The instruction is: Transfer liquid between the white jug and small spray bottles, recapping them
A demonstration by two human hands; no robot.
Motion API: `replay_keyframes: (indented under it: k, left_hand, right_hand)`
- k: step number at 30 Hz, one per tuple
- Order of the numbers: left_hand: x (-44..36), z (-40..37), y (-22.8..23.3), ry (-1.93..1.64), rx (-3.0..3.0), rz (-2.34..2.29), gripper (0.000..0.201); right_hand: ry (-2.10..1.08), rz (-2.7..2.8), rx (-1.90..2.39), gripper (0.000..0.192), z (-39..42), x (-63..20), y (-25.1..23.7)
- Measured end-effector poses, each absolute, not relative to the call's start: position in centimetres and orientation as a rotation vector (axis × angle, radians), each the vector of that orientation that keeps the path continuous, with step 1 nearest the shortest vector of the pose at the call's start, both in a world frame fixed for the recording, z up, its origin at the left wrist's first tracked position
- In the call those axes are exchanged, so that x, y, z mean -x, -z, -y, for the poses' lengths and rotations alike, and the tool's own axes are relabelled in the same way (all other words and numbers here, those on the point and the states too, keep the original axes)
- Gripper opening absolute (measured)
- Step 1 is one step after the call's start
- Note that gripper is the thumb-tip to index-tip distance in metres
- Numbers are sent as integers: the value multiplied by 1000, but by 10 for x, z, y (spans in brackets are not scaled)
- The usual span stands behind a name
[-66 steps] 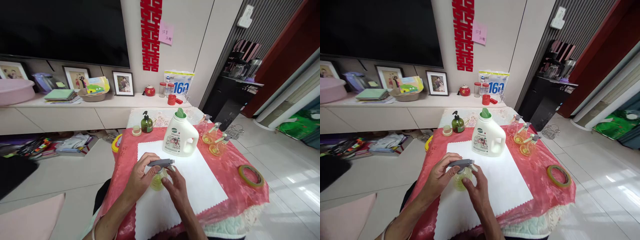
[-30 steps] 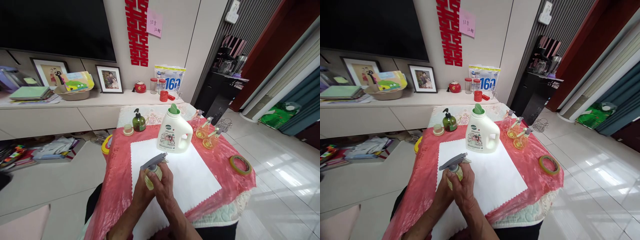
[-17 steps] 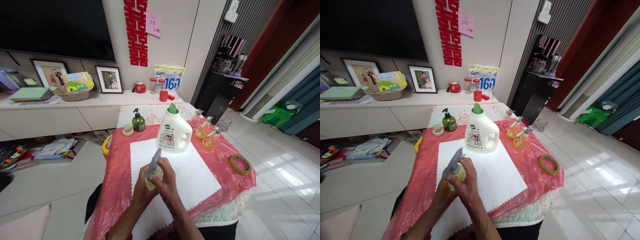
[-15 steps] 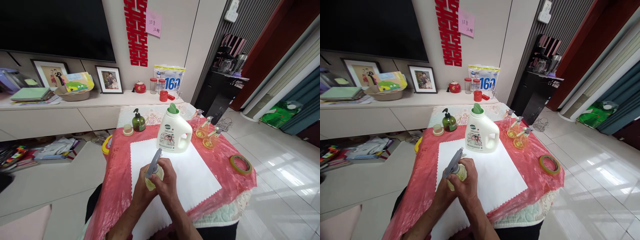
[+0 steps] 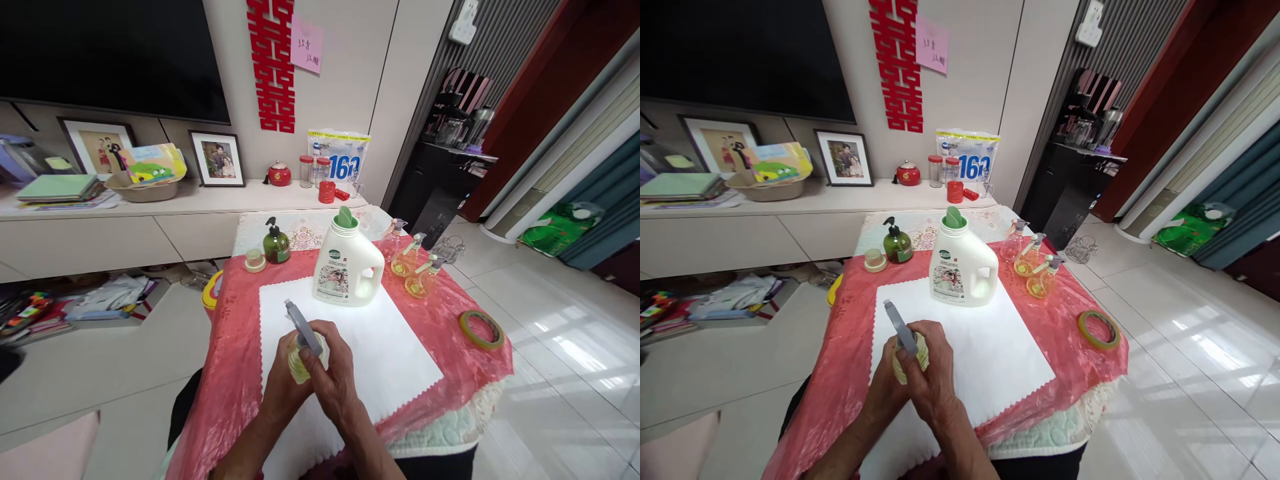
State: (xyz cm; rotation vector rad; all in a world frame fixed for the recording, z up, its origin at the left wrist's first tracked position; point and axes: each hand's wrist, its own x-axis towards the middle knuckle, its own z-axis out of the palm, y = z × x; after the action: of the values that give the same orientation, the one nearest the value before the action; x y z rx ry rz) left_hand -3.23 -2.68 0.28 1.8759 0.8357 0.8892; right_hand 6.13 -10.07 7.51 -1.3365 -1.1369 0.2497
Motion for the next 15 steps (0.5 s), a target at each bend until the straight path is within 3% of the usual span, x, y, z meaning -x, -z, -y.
replay_keyframes:
  k: [5,10,15]
  left_hand:
    - [31,25,-3,-876,-1870,-791,53]
    - [31,27,-7,-862,-1912,-753,63]
    - [29,28,-8,-867,-1852,-754,64]
  right_hand:
    - [-166,1095,1361,29,92,-60,-70]
    - [-151,1115,1347,44,93,-63,-72]
    - [-149,1146,1334,37,99,-64,-72]
